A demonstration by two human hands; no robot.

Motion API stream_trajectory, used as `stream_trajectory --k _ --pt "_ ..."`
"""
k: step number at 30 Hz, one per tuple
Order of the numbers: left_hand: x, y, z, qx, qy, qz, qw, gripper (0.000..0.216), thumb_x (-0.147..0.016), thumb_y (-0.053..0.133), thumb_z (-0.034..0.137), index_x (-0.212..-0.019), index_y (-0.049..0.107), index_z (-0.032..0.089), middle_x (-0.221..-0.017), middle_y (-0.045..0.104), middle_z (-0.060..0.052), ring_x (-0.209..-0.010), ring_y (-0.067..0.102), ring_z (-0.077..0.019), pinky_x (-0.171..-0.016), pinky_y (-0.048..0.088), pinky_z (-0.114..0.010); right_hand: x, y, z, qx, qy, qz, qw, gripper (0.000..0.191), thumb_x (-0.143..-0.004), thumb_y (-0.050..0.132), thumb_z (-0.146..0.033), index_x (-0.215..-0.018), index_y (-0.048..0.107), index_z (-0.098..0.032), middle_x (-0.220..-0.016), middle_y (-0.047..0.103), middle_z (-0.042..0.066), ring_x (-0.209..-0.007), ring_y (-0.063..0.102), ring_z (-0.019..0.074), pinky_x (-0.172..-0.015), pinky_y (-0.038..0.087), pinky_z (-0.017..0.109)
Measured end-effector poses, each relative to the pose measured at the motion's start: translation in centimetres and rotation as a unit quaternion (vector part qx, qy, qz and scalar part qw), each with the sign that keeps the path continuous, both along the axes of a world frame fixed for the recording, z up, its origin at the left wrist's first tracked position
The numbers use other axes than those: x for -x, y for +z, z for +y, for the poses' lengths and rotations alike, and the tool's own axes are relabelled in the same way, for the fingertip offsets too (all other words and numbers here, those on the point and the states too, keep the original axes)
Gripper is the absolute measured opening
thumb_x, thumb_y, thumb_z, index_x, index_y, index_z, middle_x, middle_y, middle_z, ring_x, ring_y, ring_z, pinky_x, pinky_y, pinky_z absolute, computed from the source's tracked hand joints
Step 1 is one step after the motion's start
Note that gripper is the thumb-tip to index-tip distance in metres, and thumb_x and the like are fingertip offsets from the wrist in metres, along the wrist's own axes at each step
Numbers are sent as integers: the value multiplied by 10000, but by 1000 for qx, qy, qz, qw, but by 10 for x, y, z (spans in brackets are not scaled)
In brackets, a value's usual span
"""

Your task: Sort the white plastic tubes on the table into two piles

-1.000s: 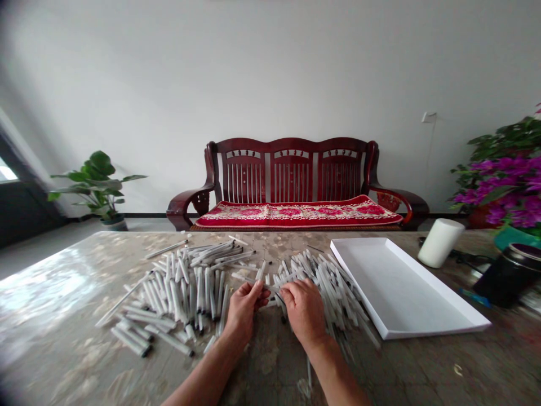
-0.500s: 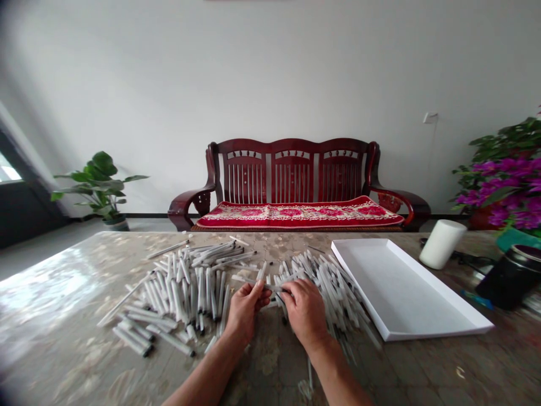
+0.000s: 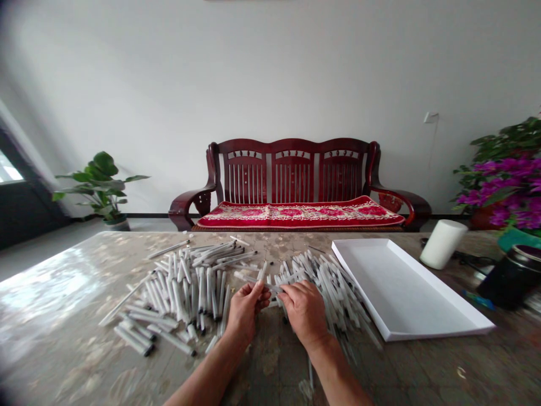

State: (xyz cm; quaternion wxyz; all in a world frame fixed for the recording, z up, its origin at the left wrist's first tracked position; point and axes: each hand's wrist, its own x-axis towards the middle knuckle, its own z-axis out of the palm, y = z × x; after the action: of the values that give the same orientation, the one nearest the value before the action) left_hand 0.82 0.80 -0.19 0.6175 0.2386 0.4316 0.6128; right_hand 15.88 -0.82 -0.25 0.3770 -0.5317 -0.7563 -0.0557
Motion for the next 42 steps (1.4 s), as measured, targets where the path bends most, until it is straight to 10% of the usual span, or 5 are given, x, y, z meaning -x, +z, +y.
stream_trajectory --k 15,32,42 --pt "-1 -1 1 -62 -41 -8 997 515 -441 914 480 -751 693 133 -602 663 2 -553 630 -122 -525 505 -213 -3 8 -8 154 20 113 981 391 -989 417 -366 -742 686 -226 -677 700 23 -650 643 165 -597 413 246" --pt "3 1 2 -29 14 23 999 516 -441 888 532 -612 575 160 -540 611 22 -554 628 -133 -526 499 -221 -6 5 -7 26 -43 12 999 224 -855 612 -193 -1062 693 -224 -1024 730 52 -947 637 223 -849 452 331" --pt "16 0 13 -25 99 -47 994 504 -411 919 465 -641 592 157 -570 632 25 -555 622 -109 -533 502 -202 -29 8 -3 -28 -71 32 997 138 -902 553 -236 -838 674 -212 -834 706 51 -826 597 224 -787 411 323"
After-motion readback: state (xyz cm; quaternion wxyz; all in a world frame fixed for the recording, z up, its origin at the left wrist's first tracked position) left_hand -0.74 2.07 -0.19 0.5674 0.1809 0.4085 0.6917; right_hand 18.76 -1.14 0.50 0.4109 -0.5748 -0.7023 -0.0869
